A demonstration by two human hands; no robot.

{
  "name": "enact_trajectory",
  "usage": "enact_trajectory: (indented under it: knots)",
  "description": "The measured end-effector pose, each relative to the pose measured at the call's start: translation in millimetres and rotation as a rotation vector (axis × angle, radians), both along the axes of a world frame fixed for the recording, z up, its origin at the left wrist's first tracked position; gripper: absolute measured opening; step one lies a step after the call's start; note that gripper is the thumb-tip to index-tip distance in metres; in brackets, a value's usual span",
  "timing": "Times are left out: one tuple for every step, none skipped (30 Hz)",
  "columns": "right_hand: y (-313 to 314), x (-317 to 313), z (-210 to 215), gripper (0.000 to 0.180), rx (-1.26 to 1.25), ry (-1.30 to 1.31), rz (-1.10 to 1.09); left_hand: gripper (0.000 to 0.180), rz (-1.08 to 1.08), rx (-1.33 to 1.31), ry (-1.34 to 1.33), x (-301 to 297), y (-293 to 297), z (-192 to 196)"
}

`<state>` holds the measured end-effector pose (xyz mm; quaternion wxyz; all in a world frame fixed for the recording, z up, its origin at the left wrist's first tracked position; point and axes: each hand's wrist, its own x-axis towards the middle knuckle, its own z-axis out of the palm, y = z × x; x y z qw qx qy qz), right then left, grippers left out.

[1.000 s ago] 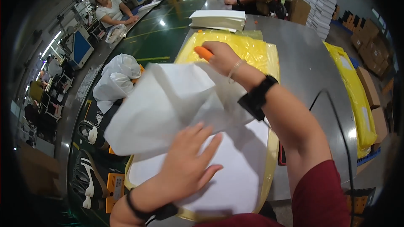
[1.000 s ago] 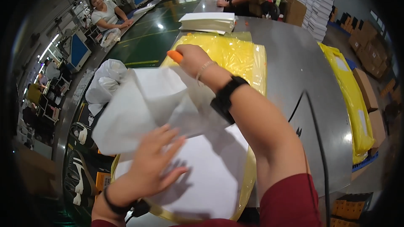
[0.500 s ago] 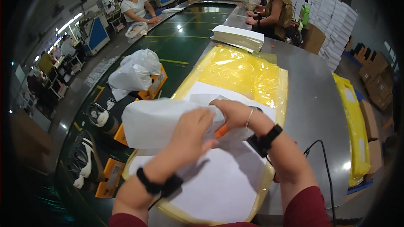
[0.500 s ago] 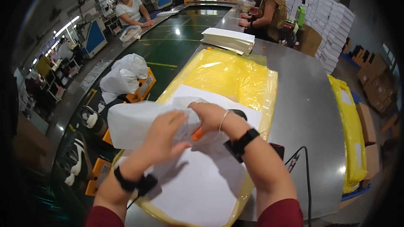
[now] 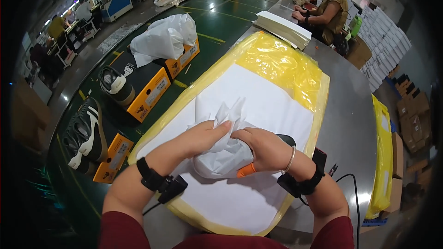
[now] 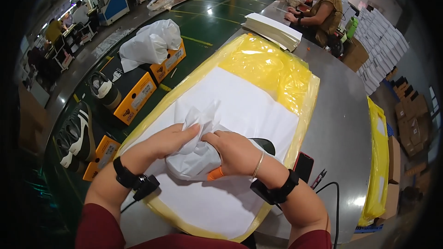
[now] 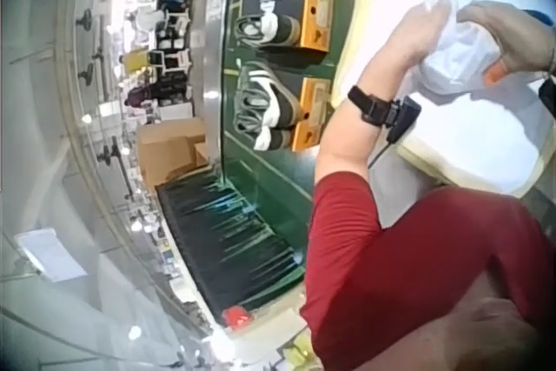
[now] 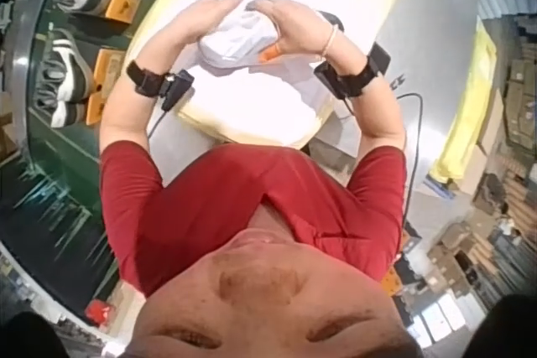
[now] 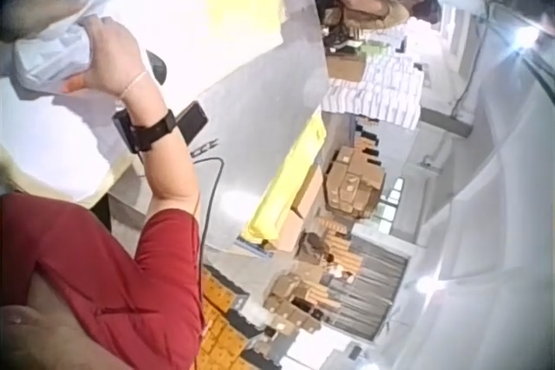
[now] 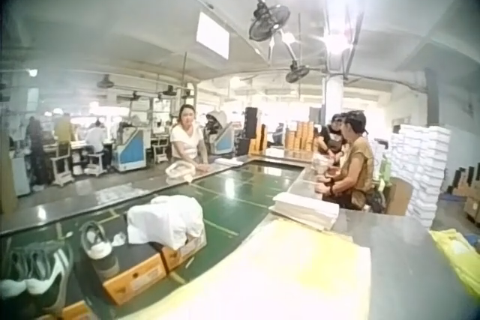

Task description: Wrapping individual shoes in white protective paper and placing them on a conveyor belt.

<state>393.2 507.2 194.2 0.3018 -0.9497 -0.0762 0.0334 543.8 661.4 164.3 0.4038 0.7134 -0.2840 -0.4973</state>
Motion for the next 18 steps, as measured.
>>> enact_trajectory:
  knots:
    - [-6,5,3,0.078,0.039,0.027,0.014,0.067,-0.098,-0.048,-0.082,5,-7,3]
    - [-9,19,5,0.082,0.089,0.145,0.044,0.067,-0.115,-0.062,-0.087,13,-8,8]
    - [-14,35,8,0.086,0.135,0.258,0.051,0.068,-0.138,0.089,-0.168,21,-13,16]
    - [-22,50,6,0.088,0.133,0.346,0.069,0.068,-0.172,0.231,-0.258,28,-22,25]
    - [-30,69,3,0.090,0.145,0.428,0.096,0.073,-0.260,0.152,-0.355,33,-26,33]
    - [-38,81,9,0.088,0.201,0.556,0.124,0.080,-0.356,0.065,-0.448,33,-29,37]
    - [-44,92,8,0.089,-0.015,0.553,0.039,0.089,-0.462,-0.019,-0.652,28,-25,38]
    - [-42,99,8,0.094,-0.286,0.479,-0.060,0.102,-0.559,-0.105,-0.853,19,-18,34]
    - [-39,99,18,0.088,-0.337,0.433,-0.109,0.120,-0.619,-0.074,-1.054,10,-9,25]
    - [-38,95,28,0.082,-0.390,0.389,-0.157,0.120,-0.631,-0.085,-1.068,2,-6,21]
    - [-38,86,29,0.082,-0.393,0.382,-0.178,0.121,-0.613,-0.075,-1.193,-6,-3,18]
    - [-31,77,24,0.070,-0.469,0.099,-0.144,0.122,-0.587,-0.061,-1.317,-8,-1,16]
    - [-22,66,17,0.058,-0.542,-0.181,-0.107,0.122,-0.576,-0.140,-1.245,-1,-1,9]
    - [-11,49,8,0.037,-0.510,-0.564,-0.070,0.122,-0.575,-0.139,-1.255,6,3,13]
    - [3,25,8,0.035,-0.331,-0.718,-0.045,0.119,-0.553,-0.139,-1.069,16,0,15]
    - [19,1,-7,0.036,-0.244,-0.674,-0.101,0.117,-0.529,-0.136,-0.881,28,-1,13]
    - [33,-28,-4,0.035,-0.102,-0.585,-0.053,0.111,-0.544,-0.173,-0.875,40,3,12]
    - [43,-50,-19,0.034,0.115,-0.549,-0.109,0.111,-0.536,-0.172,-0.872,39,1,24]
